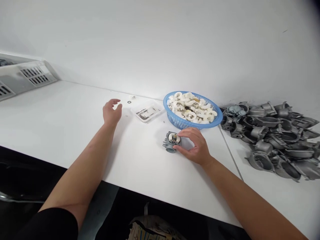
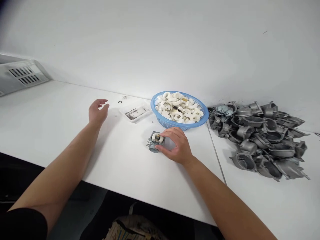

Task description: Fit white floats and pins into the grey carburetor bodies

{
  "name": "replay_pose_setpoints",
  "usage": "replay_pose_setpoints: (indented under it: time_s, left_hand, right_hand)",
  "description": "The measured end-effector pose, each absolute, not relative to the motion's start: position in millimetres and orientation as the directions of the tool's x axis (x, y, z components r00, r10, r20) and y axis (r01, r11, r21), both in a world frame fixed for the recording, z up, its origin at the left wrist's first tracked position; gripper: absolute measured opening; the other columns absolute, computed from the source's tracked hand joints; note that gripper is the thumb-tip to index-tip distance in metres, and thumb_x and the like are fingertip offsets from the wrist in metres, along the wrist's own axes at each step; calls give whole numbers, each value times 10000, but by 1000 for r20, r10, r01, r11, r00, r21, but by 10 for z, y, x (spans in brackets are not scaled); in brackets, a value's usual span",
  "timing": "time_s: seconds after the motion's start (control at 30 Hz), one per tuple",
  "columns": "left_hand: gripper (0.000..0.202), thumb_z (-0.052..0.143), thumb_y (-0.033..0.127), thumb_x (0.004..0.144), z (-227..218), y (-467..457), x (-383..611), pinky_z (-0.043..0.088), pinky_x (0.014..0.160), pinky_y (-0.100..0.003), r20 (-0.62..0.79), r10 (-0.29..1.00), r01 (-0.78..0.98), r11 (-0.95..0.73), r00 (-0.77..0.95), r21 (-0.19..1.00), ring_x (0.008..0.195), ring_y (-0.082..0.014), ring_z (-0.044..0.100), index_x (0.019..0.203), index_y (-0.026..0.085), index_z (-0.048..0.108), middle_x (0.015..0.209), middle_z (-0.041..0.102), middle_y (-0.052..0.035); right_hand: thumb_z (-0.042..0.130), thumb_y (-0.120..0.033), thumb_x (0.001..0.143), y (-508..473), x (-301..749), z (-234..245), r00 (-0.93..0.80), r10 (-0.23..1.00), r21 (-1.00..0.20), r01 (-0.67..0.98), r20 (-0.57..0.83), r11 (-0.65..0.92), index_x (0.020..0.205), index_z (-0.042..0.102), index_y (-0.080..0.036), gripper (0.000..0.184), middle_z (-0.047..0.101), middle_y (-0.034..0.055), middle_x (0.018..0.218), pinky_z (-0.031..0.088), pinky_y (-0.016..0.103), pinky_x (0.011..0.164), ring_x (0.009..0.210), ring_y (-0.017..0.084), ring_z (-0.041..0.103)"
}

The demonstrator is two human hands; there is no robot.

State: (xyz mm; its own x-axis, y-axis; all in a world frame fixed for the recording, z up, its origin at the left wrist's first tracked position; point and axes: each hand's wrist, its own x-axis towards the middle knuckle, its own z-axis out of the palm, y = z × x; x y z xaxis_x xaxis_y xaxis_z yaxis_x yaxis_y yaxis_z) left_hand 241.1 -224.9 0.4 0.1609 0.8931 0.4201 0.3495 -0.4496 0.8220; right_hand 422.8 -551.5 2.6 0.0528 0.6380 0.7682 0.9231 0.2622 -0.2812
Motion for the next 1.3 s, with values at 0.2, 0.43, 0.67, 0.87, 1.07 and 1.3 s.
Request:
replay_pose_setpoints:
  time_s: [0.2,0.43,0.67,0.87,1.07,1.3]
  left_hand:
    - [449,637,639,825,-61,-2754,2634,193,1213,-572,461,478,313,-866,748,390,1456,-354,321,1143,331,715,1469,527,-43]
    - [471,530,606,887,-105,-2872,2673,155,1188,-636,223,447,398,-887,866,234,1405,-407,336,1142,241,684,1393,577,-119]
    - [307,508,462,903,-32,-2818,2611,303,1073,-590,201,467,420,-876,861,236,1233,-383,445,977,212,670,1221,660,-129]
    - [290,578,497,861,79,-2810,2543,355,1012,-538,162,444,395,-879,881,266,1204,-372,493,888,221,662,1086,718,-115]
    - [322,714,568,717,227,-2862,2484,484,809,-424,54,562,528,-802,825,279,987,-352,627,787,253,715,956,748,-75]
    - [316,711,542,760,256,-2955,2482,225,1173,-612,41,509,475,-827,860,301,679,-226,637,717,239,634,718,706,-3]
  right_hand:
    - [827,-288,785,-5529,4237,8,75,664,-323,910,744,259,1127,607,-243,410,689,55,988,505,447,869,925,253,645]
    - [817,-336,784,-5586,4241,-24,174,663,-418,879,728,229,1331,478,-254,649,661,79,1079,514,487,947,1036,286,634]
    - [779,-353,818,-5569,4236,-5,144,703,-394,895,696,208,1247,530,-245,508,675,72,1057,515,453,881,970,263,632]
    - [762,-329,850,-5570,4237,6,89,710,-364,898,699,246,1124,602,-240,330,701,48,1017,496,428,883,952,238,641]
    - [753,-323,855,-5562,4233,11,85,706,-361,898,703,252,1109,614,-237,302,703,49,1008,499,428,882,959,241,642]
    - [754,-350,857,-5548,4239,10,89,737,-378,896,670,235,1133,609,-239,331,697,59,1045,494,440,912,997,251,636]
